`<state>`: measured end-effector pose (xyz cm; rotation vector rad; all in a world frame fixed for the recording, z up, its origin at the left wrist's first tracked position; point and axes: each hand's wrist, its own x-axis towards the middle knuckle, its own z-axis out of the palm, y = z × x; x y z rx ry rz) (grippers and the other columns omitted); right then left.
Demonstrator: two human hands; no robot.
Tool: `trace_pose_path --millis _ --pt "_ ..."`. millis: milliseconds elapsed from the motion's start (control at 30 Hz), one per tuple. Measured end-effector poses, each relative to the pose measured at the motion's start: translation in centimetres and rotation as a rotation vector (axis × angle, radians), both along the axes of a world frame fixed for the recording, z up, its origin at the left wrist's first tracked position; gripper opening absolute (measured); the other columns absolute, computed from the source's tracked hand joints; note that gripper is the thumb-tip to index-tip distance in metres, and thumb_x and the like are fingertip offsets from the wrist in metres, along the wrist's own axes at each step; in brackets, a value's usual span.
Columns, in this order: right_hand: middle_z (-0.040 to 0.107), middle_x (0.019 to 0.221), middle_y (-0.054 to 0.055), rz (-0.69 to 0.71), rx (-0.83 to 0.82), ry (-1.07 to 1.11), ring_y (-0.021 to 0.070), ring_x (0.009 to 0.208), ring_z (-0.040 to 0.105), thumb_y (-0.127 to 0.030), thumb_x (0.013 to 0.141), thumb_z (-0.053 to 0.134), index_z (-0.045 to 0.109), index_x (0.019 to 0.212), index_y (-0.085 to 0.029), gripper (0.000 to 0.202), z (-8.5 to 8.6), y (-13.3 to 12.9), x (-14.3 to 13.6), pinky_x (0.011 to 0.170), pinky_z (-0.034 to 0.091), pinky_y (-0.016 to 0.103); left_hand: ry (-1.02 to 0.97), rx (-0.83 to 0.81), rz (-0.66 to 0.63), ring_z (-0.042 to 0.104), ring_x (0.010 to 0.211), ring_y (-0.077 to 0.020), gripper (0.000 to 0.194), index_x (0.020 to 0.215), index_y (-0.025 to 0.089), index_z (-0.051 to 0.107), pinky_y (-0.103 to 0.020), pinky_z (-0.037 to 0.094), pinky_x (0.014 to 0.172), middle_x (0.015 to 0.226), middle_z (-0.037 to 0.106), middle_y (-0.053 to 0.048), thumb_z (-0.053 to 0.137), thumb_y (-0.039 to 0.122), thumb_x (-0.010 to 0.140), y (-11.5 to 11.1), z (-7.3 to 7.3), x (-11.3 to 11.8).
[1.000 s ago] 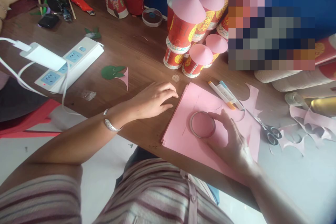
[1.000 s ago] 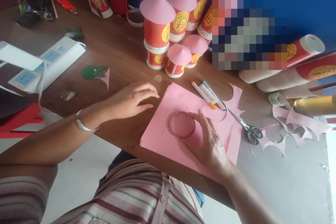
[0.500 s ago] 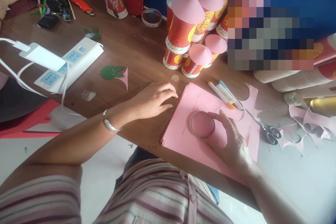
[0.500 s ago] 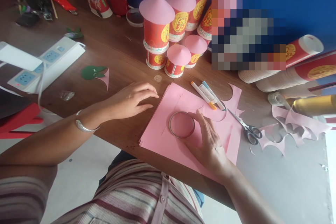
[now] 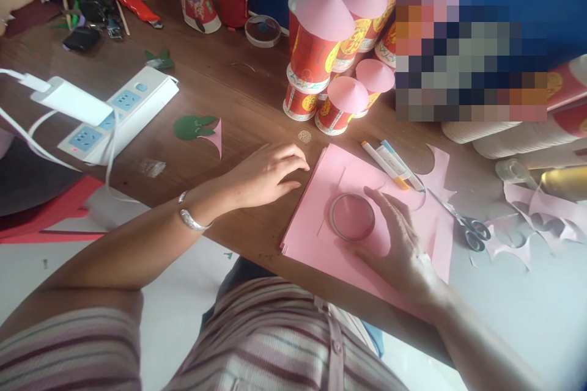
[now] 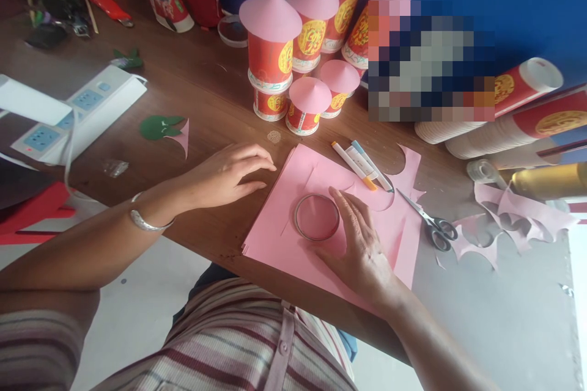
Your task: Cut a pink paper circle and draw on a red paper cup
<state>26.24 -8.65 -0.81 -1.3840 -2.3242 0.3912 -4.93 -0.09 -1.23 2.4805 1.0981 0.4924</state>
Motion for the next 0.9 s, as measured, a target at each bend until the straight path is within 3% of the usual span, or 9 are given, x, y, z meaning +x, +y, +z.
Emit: trace_pose_path --millis 200,433,900 --pt "0.062 0.140 0.014 -0.028 -0.035 0.003 0.0339 0.135 0.054 -0.047 0.089 0.075 0.039 0.154 -0.025 0.077 0.03 -0.05 -0.32 0.110 0.052 0.054 0.008 0.011 0.000 0.064 0.112 -0.0245 0.025 0.119 0.017 0.064 -0.041 0.051 0.099 0.125 0.065 -0.010 0.065 0.023 0.094 0.03 0.02 0.03" --pt "0.059 0.144 0.013 -0.033 -0.027 0.015 0.0355 0.136 0.052 -0.049 0.089 0.074 0.038 0.155 -0.028 0.079 -0.75 -0.24 0.17 0.111 0.050 0.057 0.002 0.006 0.000 0.064 0.112 -0.0246 0.026 0.120 0.017 0.064 -0.042 0.051 0.100 0.126 0.065 -0.010 0.065 0.023 0.095 0.03 -0.07 0.01" --pt "0.058 0.145 0.013 -0.014 -0.023 0.013 0.0359 0.136 0.051 -0.050 0.087 0.076 0.038 0.155 -0.026 0.082 -0.58 -0.10 -0.03 0.109 0.051 0.057 0.000 0.003 0.002 0.064 0.113 -0.0250 0.026 0.120 0.017 0.064 -0.043 0.051 0.101 0.126 0.065 -0.010 0.065 0.023 0.094 -0.02 0.00 0.00"
